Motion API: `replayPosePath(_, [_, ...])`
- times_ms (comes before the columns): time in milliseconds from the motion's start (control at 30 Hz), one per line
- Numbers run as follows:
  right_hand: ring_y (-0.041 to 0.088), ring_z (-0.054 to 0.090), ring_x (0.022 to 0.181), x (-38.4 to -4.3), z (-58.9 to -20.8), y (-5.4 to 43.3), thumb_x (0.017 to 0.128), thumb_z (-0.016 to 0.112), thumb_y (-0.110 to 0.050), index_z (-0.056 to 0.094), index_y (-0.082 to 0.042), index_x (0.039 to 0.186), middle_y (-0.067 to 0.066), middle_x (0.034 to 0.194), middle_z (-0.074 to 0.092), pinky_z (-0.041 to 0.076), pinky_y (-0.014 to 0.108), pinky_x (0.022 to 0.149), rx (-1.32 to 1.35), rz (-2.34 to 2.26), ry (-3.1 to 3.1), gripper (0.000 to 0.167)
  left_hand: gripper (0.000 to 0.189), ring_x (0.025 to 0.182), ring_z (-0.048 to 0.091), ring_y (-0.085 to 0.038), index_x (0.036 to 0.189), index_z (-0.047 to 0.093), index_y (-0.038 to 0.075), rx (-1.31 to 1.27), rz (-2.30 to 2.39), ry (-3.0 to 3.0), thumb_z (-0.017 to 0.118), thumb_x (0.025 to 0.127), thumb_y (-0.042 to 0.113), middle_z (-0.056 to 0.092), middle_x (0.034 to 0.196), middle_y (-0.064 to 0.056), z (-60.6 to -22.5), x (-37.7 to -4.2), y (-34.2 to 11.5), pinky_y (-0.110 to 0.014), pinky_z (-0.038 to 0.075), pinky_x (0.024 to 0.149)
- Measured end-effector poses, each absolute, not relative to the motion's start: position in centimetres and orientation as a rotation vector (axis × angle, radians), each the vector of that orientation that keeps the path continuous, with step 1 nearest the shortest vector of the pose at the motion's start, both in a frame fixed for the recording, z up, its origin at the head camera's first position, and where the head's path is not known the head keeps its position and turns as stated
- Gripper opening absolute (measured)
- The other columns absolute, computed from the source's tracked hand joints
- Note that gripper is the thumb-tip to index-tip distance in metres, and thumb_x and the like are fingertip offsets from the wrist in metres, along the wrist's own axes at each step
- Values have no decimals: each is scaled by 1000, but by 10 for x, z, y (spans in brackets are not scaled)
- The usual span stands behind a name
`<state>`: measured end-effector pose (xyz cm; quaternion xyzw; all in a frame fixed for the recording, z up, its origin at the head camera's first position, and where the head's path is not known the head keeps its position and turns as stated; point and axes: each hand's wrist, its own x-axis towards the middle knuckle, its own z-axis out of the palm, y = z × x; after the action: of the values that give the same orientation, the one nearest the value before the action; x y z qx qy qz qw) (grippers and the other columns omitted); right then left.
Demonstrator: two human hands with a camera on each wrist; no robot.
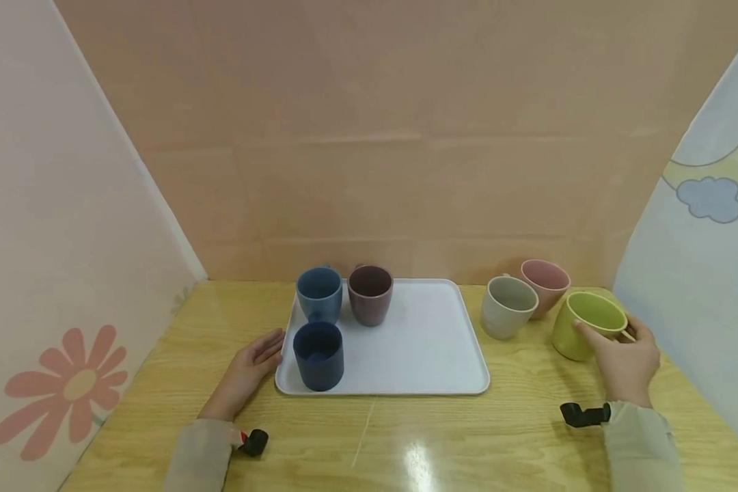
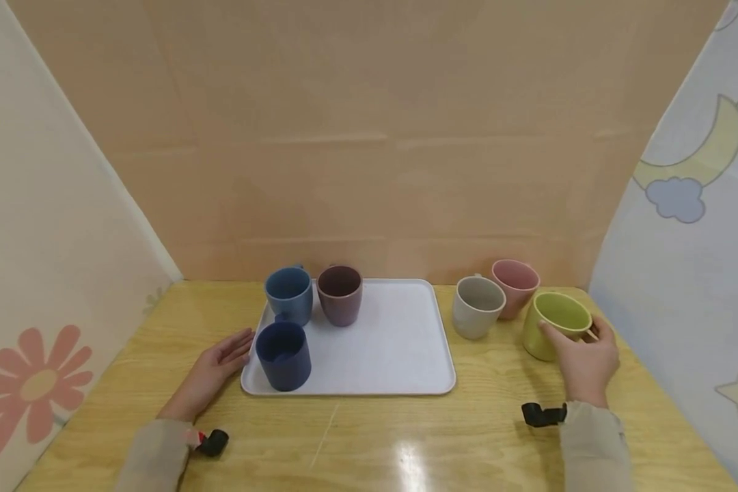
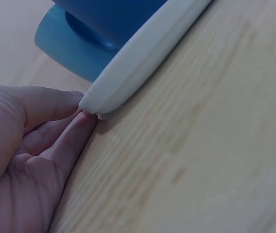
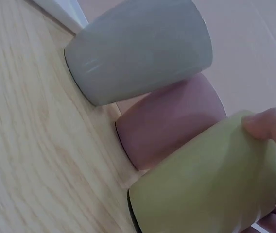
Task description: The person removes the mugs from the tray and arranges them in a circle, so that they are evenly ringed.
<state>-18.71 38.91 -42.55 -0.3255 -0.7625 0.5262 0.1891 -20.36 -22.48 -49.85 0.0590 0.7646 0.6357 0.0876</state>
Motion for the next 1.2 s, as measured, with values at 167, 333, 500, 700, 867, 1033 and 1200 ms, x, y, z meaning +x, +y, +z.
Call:
replayPosePath(167, [14, 39, 143, -189, -425, 387, 83, 84, -37, 26, -19, 161, 5, 163, 31, 41, 6, 95, -880, 1497, -2152, 99, 60, 145, 37, -31, 156, 33, 0, 187, 1887, 2284, 59, 103, 9, 37, 159, -18, -498, -204, -225, -7, 38, 99])
replayPosePath(333, [18, 35, 147, -190, -427, 387, 86, 82, -37, 22, -19, 162, 6, 164, 27, 41, 7, 97, -832, 1483, -2195, 98, 60, 145, 38, -30, 156, 34, 0, 198, 1907, 2275, 60, 103, 11, 38, 159, -18, -499, -203, -227, -7, 38, 99])
replayPosePath(500, [26, 26, 150, -189, -430, 385, 90, 78, -35, 15, -13, 162, 12, 164, 20, 32, 25, 116, -768, 1475, -2234, 98, 61, 144, 38, -31, 156, 33, -1, 199, 1901, 2269, 60, 103, 10, 37, 159, -18, -500, -202, -227, -7, 38, 99])
replayPosePath(700, [29, 20, 146, -183, -414, 372, 90, 76, -35, 13, -17, 162, 12, 159, 12, 24, 41, 120, -668, 1268, -2232, 98, 60, 144, 38, -30, 156, 34, -1, 199, 1900, 2277, 60, 103, 10, 38, 159, -18, -499, -204, -226, -7, 38, 99])
replayPosePath(867, [6, 37, 123, -177, -391, 341, 90, 73, -17, 52, -11, 142, -11, 132, 30, 33, 26, 111, -472, 1134, -2029, 56, 60, 144, 39, -31, 156, 34, 0, 200, 1888, 2281, 59, 103, 11, 38, 159, -18, -496, -207, -228, -6, 38, 99])
replayPosePath(1033, [0, 50, 108, -174, -383, 307, 90, 68, 0, 67, 4, 117, -17, 117, 43, 48, 12, 93, -166, 1114, -2032, 28, 60, 144, 39, -30, 156, 34, 1, 203, 1885, 2275, 60, 103, 12, 38, 159, -17, -496, -208, -228, -7, 38, 99])
replayPosePath(1200, [3, 54, 101, -171, -384, 274, 87, 68, 12, 70, 10, 107, -12, 110, 56, 48, 6, 85, 100, 1176, -2093, 19, 61, 144, 39, -30, 156, 34, 1, 205, 1907, 2253, 61, 103, 13, 38, 159, -17, -499, -205, -228, -7, 38, 99])
